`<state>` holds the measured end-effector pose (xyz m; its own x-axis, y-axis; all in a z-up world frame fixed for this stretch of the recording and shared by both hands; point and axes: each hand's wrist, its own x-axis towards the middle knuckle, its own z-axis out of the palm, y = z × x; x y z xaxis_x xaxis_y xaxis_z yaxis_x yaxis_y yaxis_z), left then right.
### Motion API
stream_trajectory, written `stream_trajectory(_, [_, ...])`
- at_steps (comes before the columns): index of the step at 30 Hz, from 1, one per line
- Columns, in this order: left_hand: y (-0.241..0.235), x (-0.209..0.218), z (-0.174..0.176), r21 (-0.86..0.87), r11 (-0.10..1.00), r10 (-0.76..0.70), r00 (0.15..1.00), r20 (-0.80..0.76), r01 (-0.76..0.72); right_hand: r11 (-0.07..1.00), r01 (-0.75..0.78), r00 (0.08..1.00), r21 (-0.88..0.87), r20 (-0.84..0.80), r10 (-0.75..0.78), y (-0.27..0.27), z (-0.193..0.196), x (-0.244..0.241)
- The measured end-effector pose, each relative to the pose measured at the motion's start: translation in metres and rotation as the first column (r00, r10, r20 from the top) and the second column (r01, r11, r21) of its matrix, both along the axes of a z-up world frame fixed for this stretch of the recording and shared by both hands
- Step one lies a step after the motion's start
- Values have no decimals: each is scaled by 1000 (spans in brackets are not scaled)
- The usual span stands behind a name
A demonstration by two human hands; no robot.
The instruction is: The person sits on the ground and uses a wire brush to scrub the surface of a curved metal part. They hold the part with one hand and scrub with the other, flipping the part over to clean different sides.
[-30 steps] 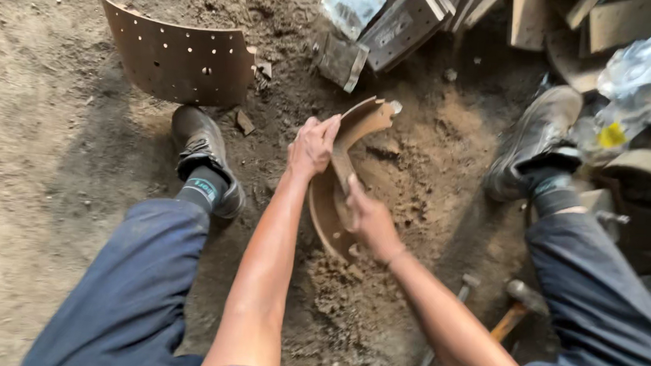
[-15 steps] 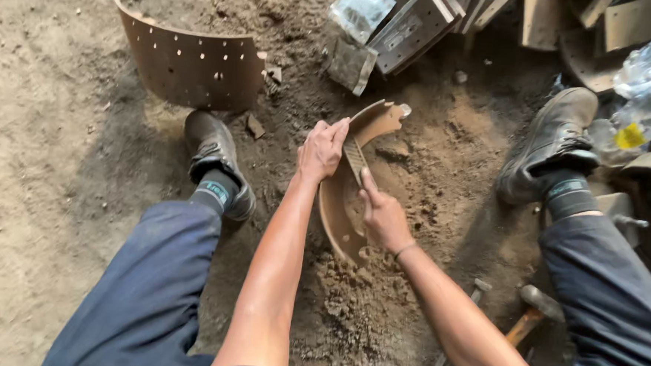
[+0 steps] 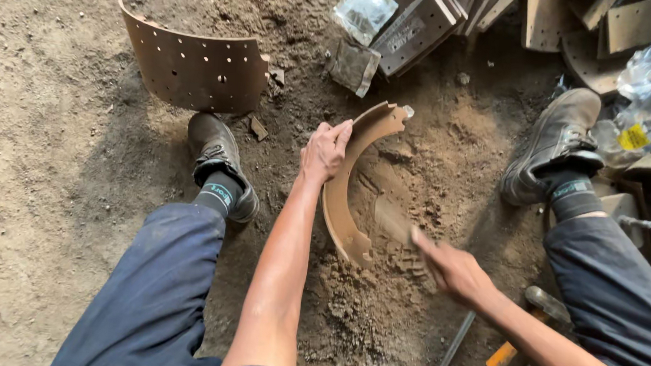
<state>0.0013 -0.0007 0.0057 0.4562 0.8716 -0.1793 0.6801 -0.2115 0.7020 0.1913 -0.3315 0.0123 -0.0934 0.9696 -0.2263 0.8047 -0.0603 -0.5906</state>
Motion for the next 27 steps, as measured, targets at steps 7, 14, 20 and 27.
stream_trajectory(7, [0,-1,-3,-21,1000,4,1000,21,-3,936,352,929,10,-126,-348,131,-11,-68])
stream_trajectory(14, [3,2,-17,17,1000,-25,1000,7,25,754,-380,897,-536,-15,442,-10,30,-14])
stream_trajectory(20, [-2,-1,-37,128,989,-77,996,42,71,820,213,973,-532,43,-225,-46,98,42])
stream_trajectory(27, [10,-4,-27,125,975,-207,957,203,184,867,498,865,-26,-61,-498,-34,110,45])
